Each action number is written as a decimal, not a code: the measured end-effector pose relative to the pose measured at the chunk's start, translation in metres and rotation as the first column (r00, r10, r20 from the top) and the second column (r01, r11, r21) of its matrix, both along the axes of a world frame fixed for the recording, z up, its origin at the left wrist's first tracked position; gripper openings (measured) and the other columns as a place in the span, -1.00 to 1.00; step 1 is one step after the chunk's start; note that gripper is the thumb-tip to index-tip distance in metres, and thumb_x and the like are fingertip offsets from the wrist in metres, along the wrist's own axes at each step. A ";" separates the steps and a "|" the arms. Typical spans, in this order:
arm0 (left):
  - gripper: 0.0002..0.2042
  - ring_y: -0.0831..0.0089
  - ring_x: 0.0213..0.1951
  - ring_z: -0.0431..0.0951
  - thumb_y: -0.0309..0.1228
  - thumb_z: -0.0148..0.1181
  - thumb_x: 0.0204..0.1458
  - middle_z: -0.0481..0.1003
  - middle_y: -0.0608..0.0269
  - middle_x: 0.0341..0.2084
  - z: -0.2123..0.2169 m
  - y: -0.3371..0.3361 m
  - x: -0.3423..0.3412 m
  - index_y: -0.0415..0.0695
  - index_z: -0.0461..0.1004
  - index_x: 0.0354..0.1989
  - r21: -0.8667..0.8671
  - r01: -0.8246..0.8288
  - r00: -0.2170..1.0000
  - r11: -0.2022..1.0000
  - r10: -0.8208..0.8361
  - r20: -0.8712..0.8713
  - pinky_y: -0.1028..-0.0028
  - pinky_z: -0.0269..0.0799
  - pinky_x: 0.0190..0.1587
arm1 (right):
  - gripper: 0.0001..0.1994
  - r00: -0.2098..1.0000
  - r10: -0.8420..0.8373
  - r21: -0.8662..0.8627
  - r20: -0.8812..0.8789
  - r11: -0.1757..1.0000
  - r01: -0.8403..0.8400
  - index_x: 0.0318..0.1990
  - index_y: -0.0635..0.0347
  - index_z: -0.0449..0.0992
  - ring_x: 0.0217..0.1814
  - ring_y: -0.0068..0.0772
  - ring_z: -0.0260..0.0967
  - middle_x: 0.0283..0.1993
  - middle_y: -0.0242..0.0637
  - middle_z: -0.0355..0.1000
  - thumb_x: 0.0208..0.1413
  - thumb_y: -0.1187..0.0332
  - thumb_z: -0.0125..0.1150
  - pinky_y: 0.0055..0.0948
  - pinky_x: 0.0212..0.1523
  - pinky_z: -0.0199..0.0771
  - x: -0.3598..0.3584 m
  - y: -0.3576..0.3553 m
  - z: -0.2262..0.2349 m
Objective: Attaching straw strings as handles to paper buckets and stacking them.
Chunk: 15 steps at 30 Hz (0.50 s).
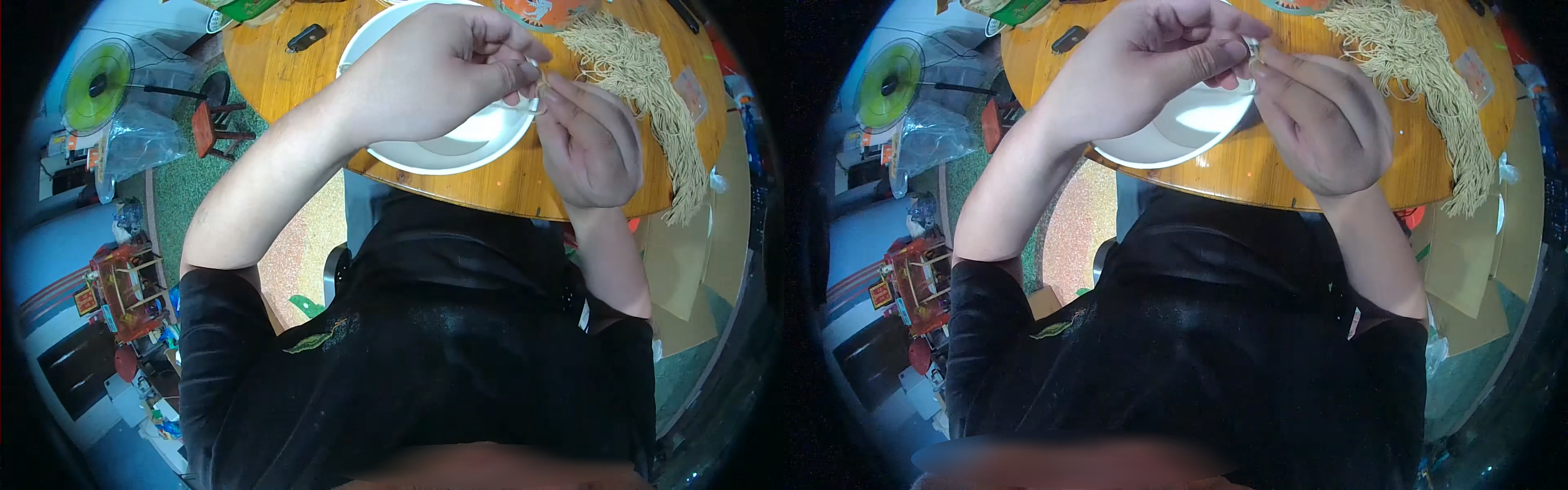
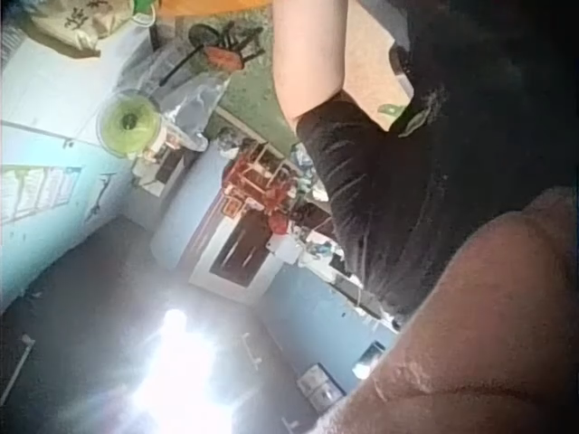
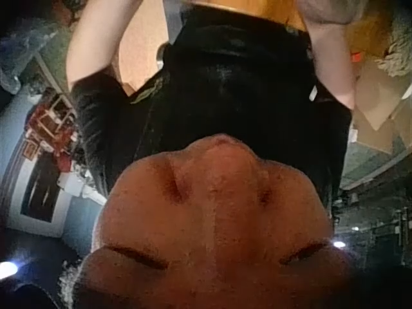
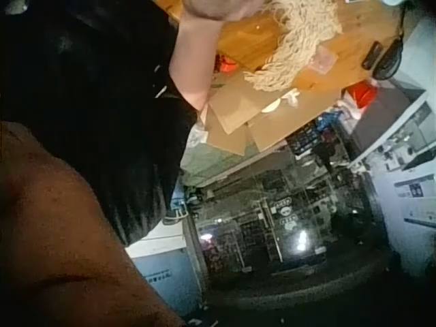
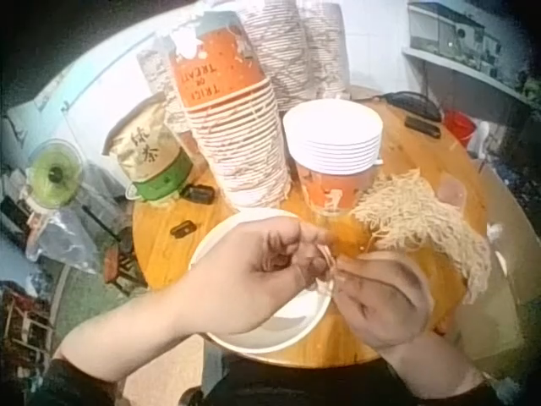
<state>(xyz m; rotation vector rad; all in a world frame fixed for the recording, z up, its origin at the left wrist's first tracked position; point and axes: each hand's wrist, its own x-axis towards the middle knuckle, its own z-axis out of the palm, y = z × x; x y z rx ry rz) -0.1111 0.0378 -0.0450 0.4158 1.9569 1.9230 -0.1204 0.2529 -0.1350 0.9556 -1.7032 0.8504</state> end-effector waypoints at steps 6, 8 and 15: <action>-0.90 0.69 -0.26 0.51 -0.50 0.24 0.42 0.58 0.41 -0.35 -0.009 -0.010 -0.008 -0.29 0.59 -0.14 -0.130 0.085 0.995 0.988 -0.091 -0.045 0.57 0.49 -0.13 | -0.74 0.999 0.035 -0.021 0.024 0.999 -0.034 -0.19 0.23 0.75 -0.15 -0.35 0.67 -0.06 -0.29 0.71 -0.07 0.60 0.64 -0.43 -0.20 0.70 0.004 -0.004 0.002; -0.90 0.68 -0.29 0.51 -0.48 0.26 0.41 0.59 0.41 -0.36 -0.009 -0.010 -0.008 -0.27 0.59 -0.16 -0.112 0.084 0.995 0.990 -0.089 -0.036 0.57 0.47 -0.17 | -0.76 0.996 0.076 -0.066 0.037 0.995 -0.074 -0.21 0.24 0.74 -0.17 -0.35 0.68 -0.09 -0.26 0.71 -0.07 0.62 0.62 -0.43 -0.19 0.70 0.004 -0.004 0.005; -0.76 0.08 -0.42 0.69 -0.34 0.24 0.31 0.64 -0.01 -0.49 -0.005 -0.009 0.001 -0.24 0.64 -0.36 -0.618 -0.280 0.854 0.735 -0.103 -0.510 0.22 0.62 -0.26 | -0.82 0.917 0.247 -0.160 0.315 0.966 -0.205 -0.29 0.30 0.67 -0.24 -0.30 0.69 -0.19 -0.12 0.71 -0.02 0.66 0.56 -0.46 -0.19 0.69 0.030 0.002 0.018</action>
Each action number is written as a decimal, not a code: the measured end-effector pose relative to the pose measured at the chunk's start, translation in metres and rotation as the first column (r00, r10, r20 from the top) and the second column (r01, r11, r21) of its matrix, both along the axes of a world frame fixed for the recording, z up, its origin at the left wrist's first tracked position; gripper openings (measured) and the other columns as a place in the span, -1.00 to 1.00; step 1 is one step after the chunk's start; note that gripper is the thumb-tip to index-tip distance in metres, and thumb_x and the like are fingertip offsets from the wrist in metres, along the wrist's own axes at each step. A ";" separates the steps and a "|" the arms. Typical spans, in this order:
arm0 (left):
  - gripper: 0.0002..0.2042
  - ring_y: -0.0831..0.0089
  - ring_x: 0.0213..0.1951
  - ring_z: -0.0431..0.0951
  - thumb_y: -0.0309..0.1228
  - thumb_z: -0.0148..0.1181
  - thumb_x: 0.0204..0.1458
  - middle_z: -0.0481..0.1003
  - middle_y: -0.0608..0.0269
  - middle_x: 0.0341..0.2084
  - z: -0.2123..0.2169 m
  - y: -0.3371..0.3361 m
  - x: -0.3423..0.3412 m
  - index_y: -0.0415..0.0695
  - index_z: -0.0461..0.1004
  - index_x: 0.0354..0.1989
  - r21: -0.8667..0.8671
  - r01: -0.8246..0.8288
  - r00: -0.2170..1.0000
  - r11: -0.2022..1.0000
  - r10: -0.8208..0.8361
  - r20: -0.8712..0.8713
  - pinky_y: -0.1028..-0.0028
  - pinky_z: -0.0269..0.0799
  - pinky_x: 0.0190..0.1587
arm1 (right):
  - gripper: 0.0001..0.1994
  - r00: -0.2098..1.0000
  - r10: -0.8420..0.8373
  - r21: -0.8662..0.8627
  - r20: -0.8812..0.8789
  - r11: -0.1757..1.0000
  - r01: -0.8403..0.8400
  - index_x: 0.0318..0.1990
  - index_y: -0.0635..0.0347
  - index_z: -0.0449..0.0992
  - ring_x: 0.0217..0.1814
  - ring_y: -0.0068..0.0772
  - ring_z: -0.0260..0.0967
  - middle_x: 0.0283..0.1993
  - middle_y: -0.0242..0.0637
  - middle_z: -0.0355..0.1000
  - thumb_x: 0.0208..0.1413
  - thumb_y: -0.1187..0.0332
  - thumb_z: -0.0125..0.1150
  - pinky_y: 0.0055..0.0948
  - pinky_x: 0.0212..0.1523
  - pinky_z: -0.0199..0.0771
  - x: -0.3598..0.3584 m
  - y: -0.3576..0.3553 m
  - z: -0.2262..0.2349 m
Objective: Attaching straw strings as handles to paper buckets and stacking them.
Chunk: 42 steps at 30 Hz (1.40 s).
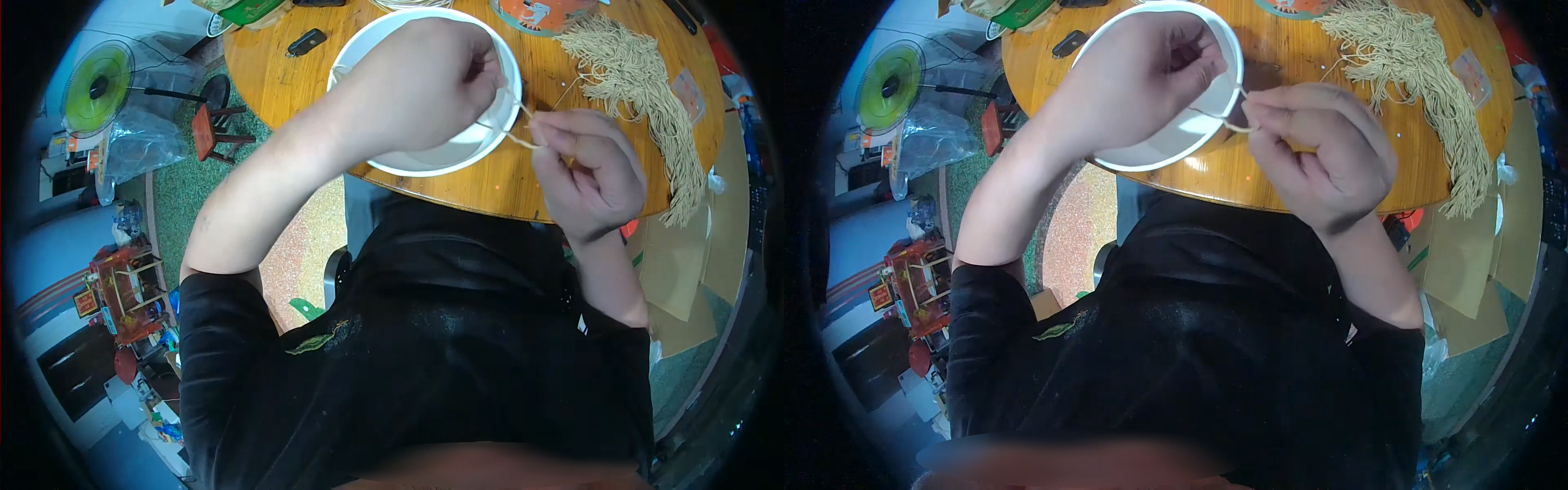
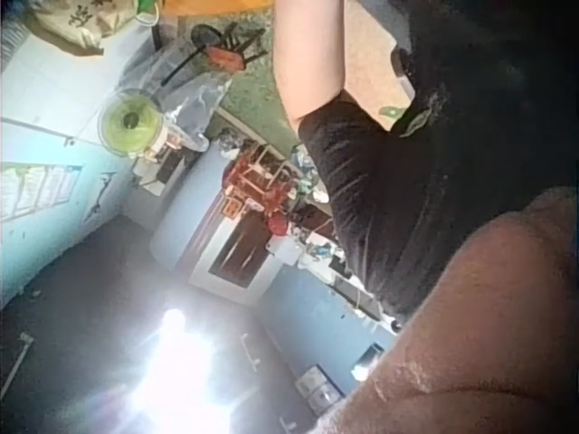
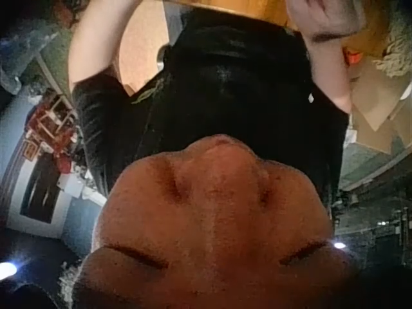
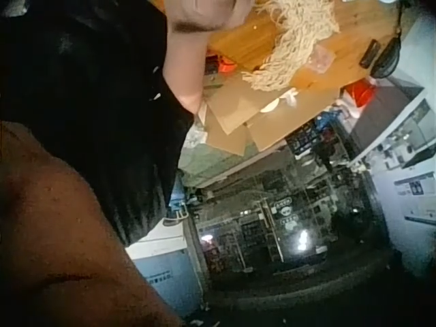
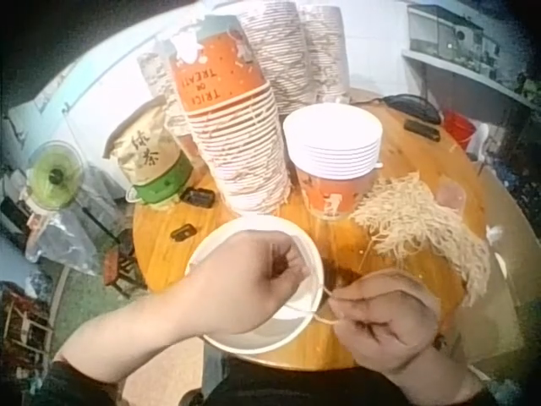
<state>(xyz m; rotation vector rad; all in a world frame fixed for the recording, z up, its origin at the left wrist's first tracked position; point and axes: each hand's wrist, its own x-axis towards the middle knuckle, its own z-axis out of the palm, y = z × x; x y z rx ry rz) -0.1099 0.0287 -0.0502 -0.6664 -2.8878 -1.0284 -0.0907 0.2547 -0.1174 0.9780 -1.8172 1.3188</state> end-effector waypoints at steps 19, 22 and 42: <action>-0.63 0.57 -0.01 0.66 -0.51 0.37 0.31 0.62 0.29 -0.03 0.011 -0.026 0.063 -0.25 0.40 0.21 0.657 -0.009 0.977 0.754 -0.133 0.166 0.46 0.65 -0.01 | 0.33 0.973 0.171 -0.085 0.154 0.984 -0.159 0.60 0.24 -0.12 0.68 0.16 0.07 0.69 0.21 -0.11 -0.11 -0.09 0.79 0.12 0.61 0.16 -0.001 0.011 0.005; -0.54 0.51 0.12 0.64 -0.52 0.42 0.27 0.62 0.22 0.10 0.013 -0.027 0.055 -0.22 0.37 0.27 0.918 -0.073 0.969 0.391 -0.191 0.158 0.41 0.64 0.16 | 0.57 0.891 0.345 -0.288 0.294 0.921 -0.261 0.65 0.24 -0.37 0.74 0.19 -0.10 0.70 0.19 -0.21 -0.24 -0.24 0.80 0.20 0.65 0.04 0.001 0.001 -0.007; -0.84 0.58 -0.44 0.45 -0.40 0.33 0.34 0.48 0.44 -0.52 0.142 -0.101 -0.104 -0.09 0.52 -0.31 0.999 0.040 0.999 0.014 0.009 -0.040 0.54 0.47 -0.14 | -0.40 0.991 -0.132 0.057 0.032 0.990 0.130 0.08 0.40 0.60 -0.02 -0.31 0.58 -0.03 -0.10 0.64 0.13 0.01 0.57 -0.31 0.02 0.58 -0.141 -0.078 0.320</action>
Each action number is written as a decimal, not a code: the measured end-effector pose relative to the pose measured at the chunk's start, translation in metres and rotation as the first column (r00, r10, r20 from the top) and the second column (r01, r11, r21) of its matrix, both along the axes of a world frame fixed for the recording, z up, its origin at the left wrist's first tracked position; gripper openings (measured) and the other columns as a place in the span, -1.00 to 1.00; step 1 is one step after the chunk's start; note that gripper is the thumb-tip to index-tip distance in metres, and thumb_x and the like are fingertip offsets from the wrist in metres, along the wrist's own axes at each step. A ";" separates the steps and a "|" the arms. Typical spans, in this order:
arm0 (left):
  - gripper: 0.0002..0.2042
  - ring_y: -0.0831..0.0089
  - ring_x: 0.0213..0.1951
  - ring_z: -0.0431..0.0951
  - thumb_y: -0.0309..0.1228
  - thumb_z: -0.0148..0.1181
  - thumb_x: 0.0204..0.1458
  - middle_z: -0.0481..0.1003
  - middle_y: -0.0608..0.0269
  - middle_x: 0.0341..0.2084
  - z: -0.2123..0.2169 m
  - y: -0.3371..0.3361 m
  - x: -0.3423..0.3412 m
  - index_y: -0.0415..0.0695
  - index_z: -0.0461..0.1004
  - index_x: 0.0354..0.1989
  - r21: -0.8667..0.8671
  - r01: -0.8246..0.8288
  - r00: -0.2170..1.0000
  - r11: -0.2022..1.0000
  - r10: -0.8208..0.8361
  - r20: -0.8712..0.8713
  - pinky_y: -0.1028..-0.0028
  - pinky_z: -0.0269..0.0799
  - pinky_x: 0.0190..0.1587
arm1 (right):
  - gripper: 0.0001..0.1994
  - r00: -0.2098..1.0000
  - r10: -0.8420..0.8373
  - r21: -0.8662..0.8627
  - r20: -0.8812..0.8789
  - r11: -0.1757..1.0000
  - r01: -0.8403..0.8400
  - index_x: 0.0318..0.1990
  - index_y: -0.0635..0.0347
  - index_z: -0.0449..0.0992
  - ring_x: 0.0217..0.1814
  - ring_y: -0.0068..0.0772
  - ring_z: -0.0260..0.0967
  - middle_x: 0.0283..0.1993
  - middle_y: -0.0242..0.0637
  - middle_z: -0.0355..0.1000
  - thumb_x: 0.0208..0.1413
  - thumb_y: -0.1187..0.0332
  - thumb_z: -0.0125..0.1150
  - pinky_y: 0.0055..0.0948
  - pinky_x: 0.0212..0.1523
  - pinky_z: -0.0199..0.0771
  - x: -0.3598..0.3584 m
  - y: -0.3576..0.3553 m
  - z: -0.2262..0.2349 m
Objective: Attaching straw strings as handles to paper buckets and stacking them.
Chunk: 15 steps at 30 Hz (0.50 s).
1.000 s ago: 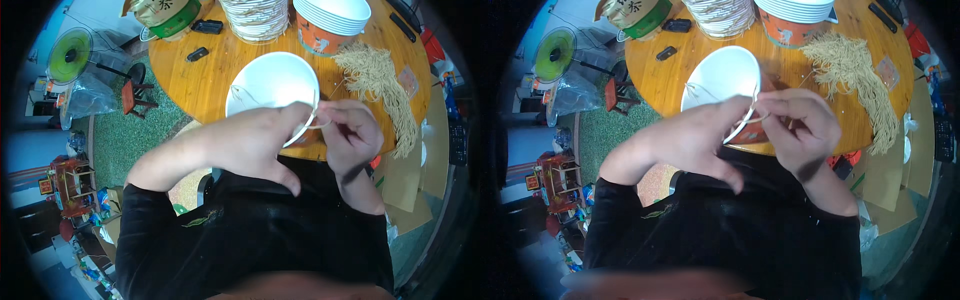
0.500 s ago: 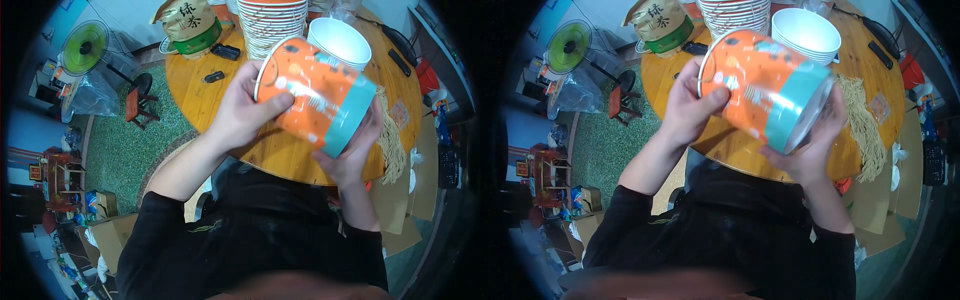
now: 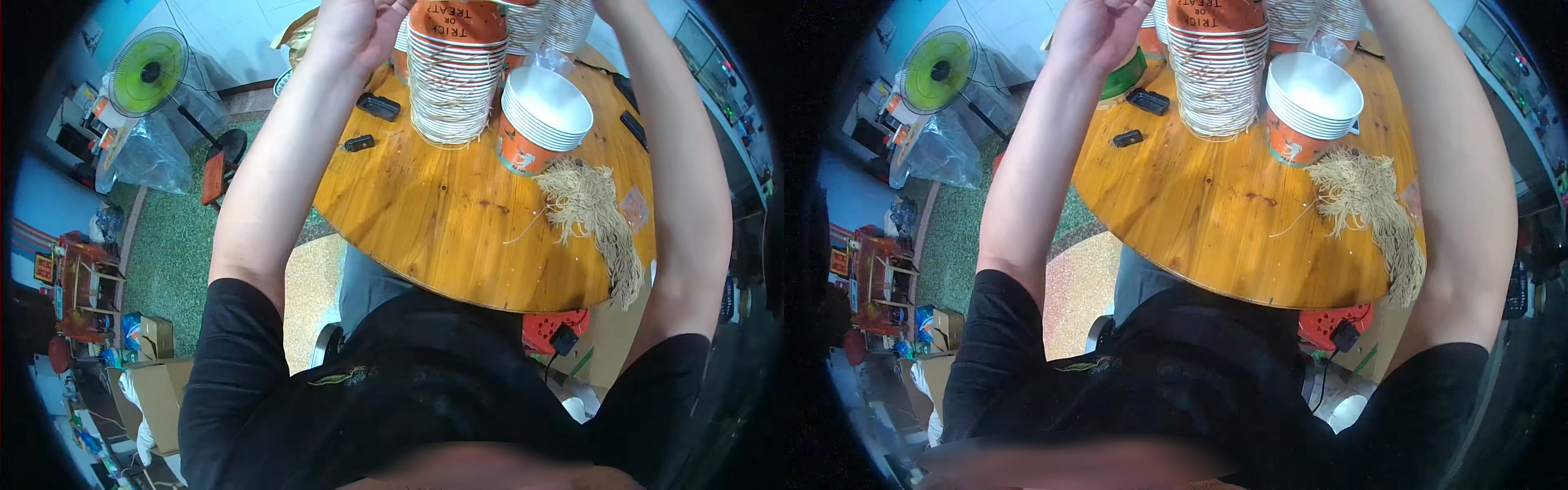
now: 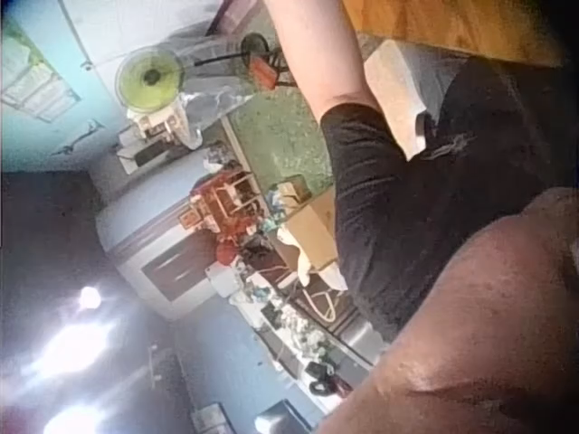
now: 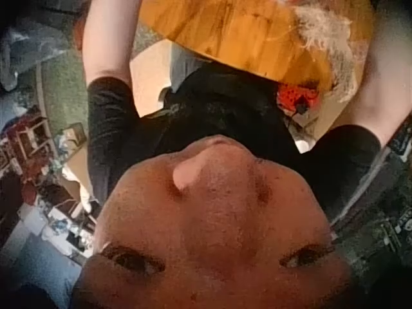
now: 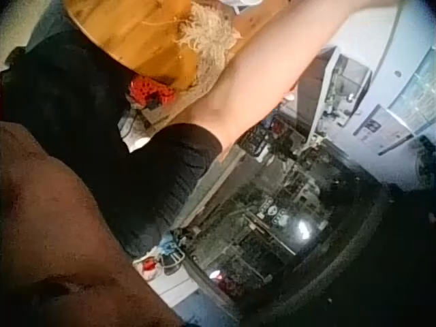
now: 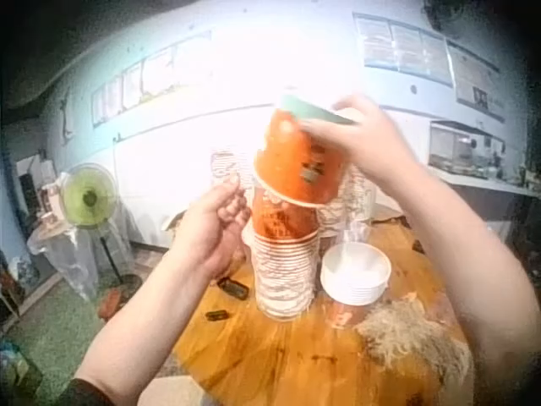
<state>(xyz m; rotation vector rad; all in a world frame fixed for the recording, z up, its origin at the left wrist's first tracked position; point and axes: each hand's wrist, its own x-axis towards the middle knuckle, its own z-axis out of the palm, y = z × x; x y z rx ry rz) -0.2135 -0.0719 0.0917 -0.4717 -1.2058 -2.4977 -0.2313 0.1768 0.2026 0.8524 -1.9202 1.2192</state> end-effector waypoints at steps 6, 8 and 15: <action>-0.79 0.36 -0.12 0.60 -0.39 0.36 0.30 0.59 0.16 -0.25 -0.032 -0.010 -0.032 -0.22 0.51 -0.04 0.189 -0.011 0.997 0.982 -0.002 0.073 0.35 0.53 0.23 | -0.52 0.983 -0.160 0.357 -0.090 0.916 0.182 -0.23 0.32 0.75 -0.42 -0.31 0.65 -0.35 -0.11 0.70 0.09 -0.03 0.59 -0.25 -0.32 0.62 -0.083 -0.046 -0.005; -0.69 0.24 0.04 0.61 -0.36 0.36 0.31 0.61 0.05 -0.07 -0.059 -0.035 -0.034 -0.26 0.50 0.09 0.164 0.035 0.997 0.986 -0.046 0.063 0.27 0.50 0.32 | -0.54 0.977 -0.111 0.320 0.182 0.946 0.048 -0.25 0.26 0.77 -0.42 -0.31 0.64 -0.32 -0.12 0.71 0.09 -0.04 0.58 -0.25 -0.29 0.64 -0.077 -0.058 -0.016; -0.50 0.34 0.17 0.58 -0.45 0.33 0.32 0.53 0.09 0.16 -0.120 -0.015 0.009 -0.37 0.34 0.36 -0.353 -0.303 0.915 0.885 0.374 0.151 0.31 0.50 0.33 | -0.26 0.984 -0.180 0.377 -0.017 0.910 0.173 0.28 0.25 0.58 0.22 -0.04 0.62 0.16 0.10 0.63 0.03 -0.03 0.64 -0.11 0.26 0.56 -0.067 -0.049 -0.064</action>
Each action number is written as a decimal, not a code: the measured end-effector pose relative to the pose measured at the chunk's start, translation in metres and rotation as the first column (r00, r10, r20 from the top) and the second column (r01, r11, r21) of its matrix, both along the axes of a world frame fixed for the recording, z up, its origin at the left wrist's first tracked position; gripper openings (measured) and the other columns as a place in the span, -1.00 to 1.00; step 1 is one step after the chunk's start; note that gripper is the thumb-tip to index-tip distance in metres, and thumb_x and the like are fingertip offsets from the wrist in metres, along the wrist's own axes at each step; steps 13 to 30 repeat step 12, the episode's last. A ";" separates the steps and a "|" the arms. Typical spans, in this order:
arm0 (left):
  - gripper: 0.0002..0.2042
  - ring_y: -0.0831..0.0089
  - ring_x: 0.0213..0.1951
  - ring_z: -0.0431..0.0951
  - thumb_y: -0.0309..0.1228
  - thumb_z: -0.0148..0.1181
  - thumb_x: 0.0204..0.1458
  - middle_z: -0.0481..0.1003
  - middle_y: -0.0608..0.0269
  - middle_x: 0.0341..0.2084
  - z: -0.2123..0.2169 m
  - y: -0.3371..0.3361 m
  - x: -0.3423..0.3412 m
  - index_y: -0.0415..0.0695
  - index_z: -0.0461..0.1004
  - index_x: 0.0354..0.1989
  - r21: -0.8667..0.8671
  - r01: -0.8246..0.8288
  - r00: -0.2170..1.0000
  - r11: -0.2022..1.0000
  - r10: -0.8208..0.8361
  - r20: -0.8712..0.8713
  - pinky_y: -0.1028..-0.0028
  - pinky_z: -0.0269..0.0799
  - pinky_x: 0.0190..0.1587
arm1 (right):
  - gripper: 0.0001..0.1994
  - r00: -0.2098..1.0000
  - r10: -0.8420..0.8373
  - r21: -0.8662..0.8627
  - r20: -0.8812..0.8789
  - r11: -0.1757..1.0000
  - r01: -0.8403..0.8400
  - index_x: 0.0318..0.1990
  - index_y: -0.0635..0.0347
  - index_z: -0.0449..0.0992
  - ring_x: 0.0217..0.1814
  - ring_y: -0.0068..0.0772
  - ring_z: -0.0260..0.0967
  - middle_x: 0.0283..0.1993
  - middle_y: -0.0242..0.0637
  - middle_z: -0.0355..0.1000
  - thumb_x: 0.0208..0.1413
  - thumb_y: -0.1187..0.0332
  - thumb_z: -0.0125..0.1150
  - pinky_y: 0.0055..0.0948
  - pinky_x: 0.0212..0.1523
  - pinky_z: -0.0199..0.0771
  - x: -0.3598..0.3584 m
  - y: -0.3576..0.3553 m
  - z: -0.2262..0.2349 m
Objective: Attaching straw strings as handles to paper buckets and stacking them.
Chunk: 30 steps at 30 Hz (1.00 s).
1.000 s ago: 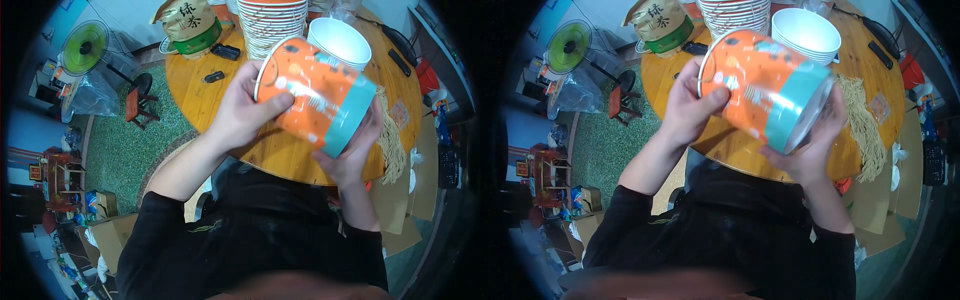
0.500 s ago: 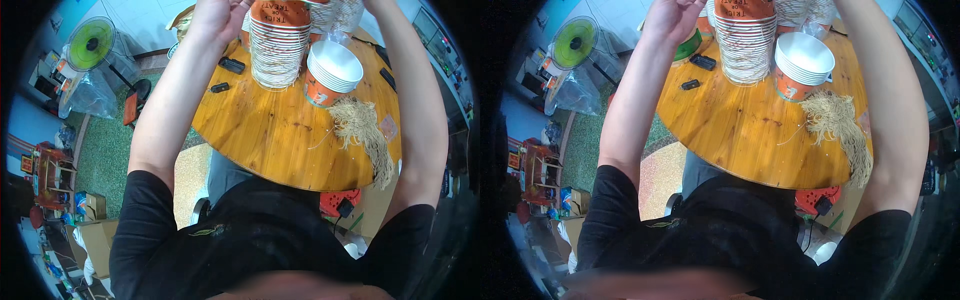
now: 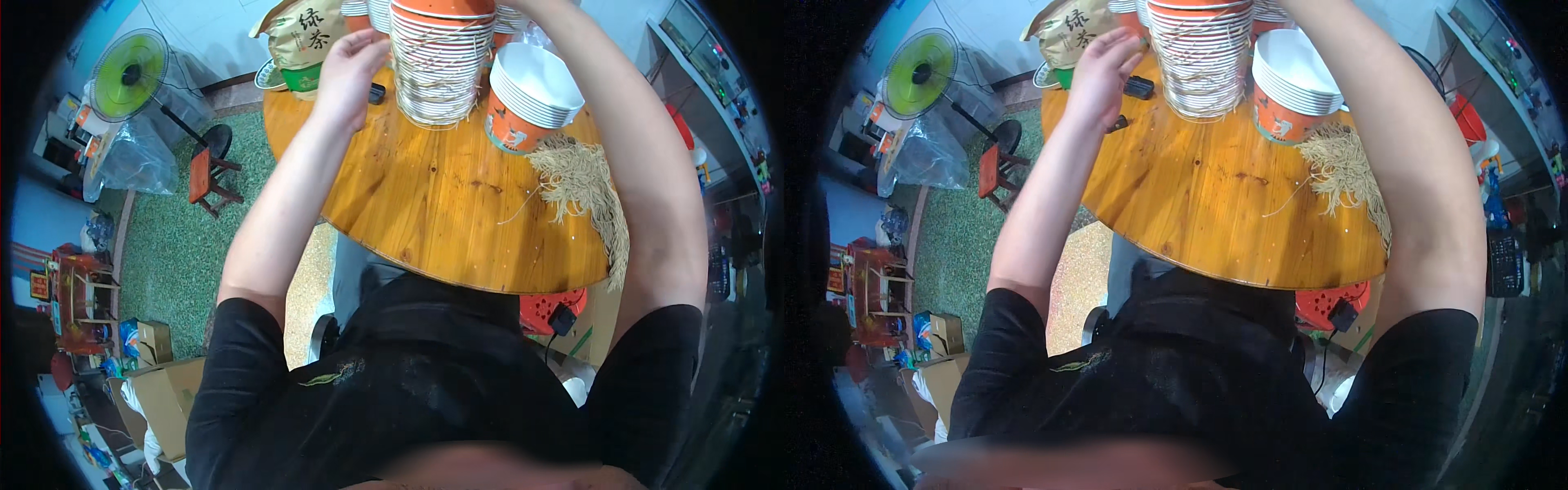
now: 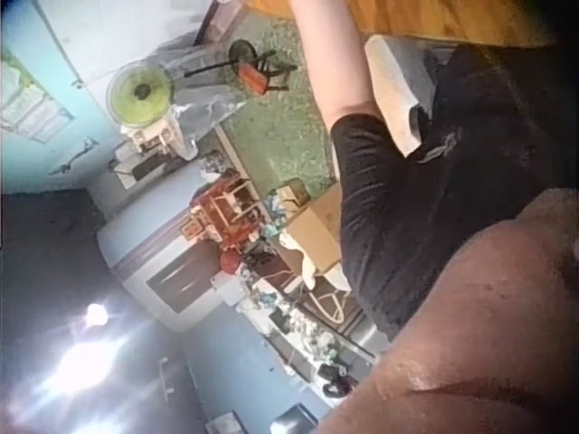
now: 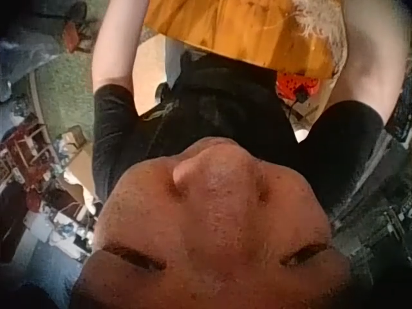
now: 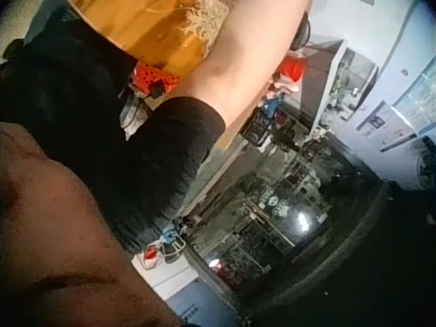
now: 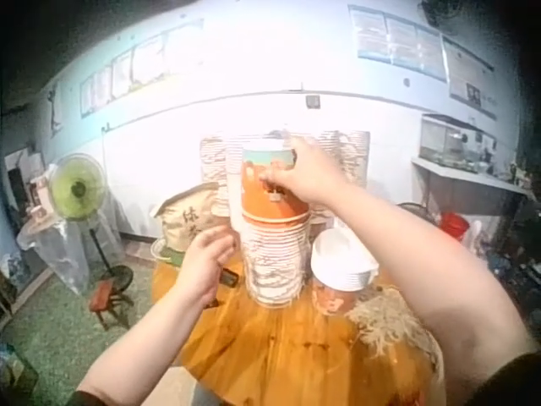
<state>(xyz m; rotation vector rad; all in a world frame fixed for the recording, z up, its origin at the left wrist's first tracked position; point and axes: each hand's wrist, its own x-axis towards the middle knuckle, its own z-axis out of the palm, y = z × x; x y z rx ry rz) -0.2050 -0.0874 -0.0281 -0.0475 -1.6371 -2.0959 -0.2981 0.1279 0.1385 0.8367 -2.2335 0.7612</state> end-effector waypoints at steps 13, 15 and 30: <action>-0.41 0.10 0.31 0.54 -0.34 0.53 0.17 0.50 -0.01 0.28 -0.113 0.097 0.063 -0.26 0.43 0.31 -0.726 0.008 0.997 0.688 -0.057 -0.044 0.19 0.49 0.33 | -0.39 0.988 -0.119 0.332 0.094 0.940 0.082 0.24 0.12 0.66 0.35 -0.04 0.58 0.25 0.06 0.62 0.12 -0.02 0.60 -0.17 0.42 0.45 -0.009 0.175 -0.176; -0.41 0.10 0.31 0.54 -0.34 0.53 0.17 0.50 -0.01 0.28 -0.113 0.097 0.063 -0.26 0.43 0.31 -0.726 0.008 0.997 0.688 -0.057 -0.044 0.19 0.49 0.33 | -0.39 0.988 -0.119 0.332 0.094 0.940 0.082 0.24 0.12 0.66 0.35 -0.04 0.58 0.25 0.06 0.62 0.12 -0.02 0.60 -0.17 0.42 0.45 -0.009 0.175 -0.176; -0.41 0.10 0.31 0.54 -0.34 0.53 0.17 0.50 -0.01 0.28 -0.113 0.097 0.063 -0.26 0.43 0.31 -0.726 0.008 0.997 0.688 -0.057 -0.044 0.19 0.49 0.33 | -0.39 0.988 -0.119 0.332 0.094 0.940 0.082 0.24 0.12 0.66 0.35 -0.04 0.58 0.25 0.06 0.62 0.12 -0.02 0.60 -0.17 0.42 0.45 -0.009 0.175 -0.176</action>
